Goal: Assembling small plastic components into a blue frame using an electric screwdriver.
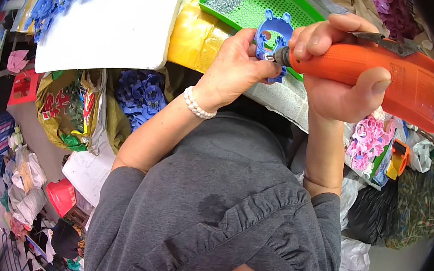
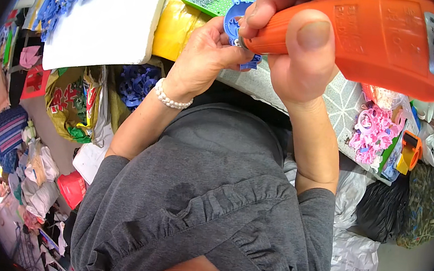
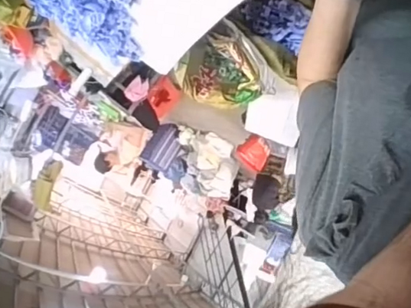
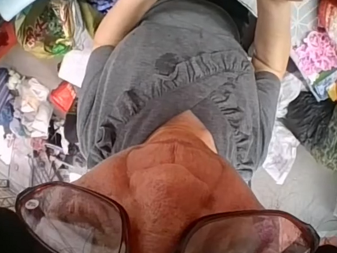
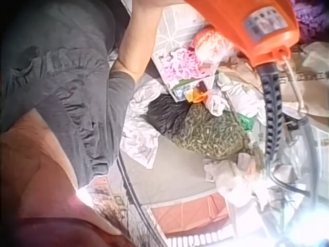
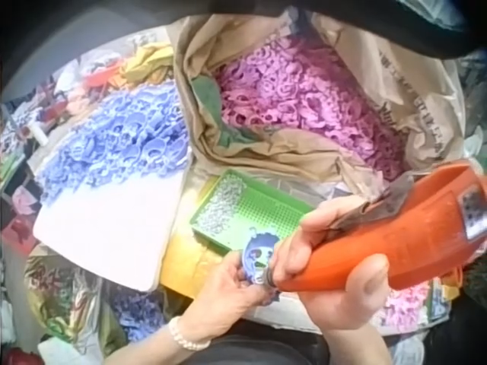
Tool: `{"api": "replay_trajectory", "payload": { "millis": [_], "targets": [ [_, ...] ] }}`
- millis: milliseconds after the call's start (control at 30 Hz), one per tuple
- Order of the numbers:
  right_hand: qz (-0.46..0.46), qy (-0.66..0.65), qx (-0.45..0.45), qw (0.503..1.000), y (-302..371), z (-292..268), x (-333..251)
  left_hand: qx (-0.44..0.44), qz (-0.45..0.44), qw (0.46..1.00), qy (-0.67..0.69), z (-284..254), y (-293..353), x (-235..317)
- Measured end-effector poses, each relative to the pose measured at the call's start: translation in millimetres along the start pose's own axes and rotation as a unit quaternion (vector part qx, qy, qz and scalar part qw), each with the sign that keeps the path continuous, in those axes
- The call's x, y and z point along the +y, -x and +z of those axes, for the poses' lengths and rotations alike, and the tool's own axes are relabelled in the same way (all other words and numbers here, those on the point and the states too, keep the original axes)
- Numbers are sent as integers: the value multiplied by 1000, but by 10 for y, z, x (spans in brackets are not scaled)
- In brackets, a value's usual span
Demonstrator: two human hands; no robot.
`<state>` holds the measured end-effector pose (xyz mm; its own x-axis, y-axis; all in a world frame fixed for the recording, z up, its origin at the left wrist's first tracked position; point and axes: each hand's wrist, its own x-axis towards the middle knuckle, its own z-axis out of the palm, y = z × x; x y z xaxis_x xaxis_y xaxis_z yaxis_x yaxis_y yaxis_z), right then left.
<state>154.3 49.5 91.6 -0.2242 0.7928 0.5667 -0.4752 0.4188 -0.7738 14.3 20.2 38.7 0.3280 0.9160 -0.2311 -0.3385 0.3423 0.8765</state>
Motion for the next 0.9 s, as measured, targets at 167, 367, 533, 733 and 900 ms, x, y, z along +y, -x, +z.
{"api": "replay_trajectory", "payload": {
  "millis": [167, 367, 533, 733, 900],
  "targets": [
    [1, -29, -54, 998, 26, 33, -62, 45, 43, 996, 56, 88, -12, -28],
    [-6, -28, -82, 996, 10, 93, 34, 79, 69, 992, 63, 68, 33, -36],
    [5, -58, -55, 997, -8, 58, -192, 68, 91, 991, -70, 27, 102, 170],
    [34, -61, -6, 998, -50, -222, -293, 76, 110, 991, -8, -393, 495, 73],
    [66, -57, 2, 996, -26, -301, -104, 127, 35, 991, -28, -972, 1049, 34]
  ]
}}
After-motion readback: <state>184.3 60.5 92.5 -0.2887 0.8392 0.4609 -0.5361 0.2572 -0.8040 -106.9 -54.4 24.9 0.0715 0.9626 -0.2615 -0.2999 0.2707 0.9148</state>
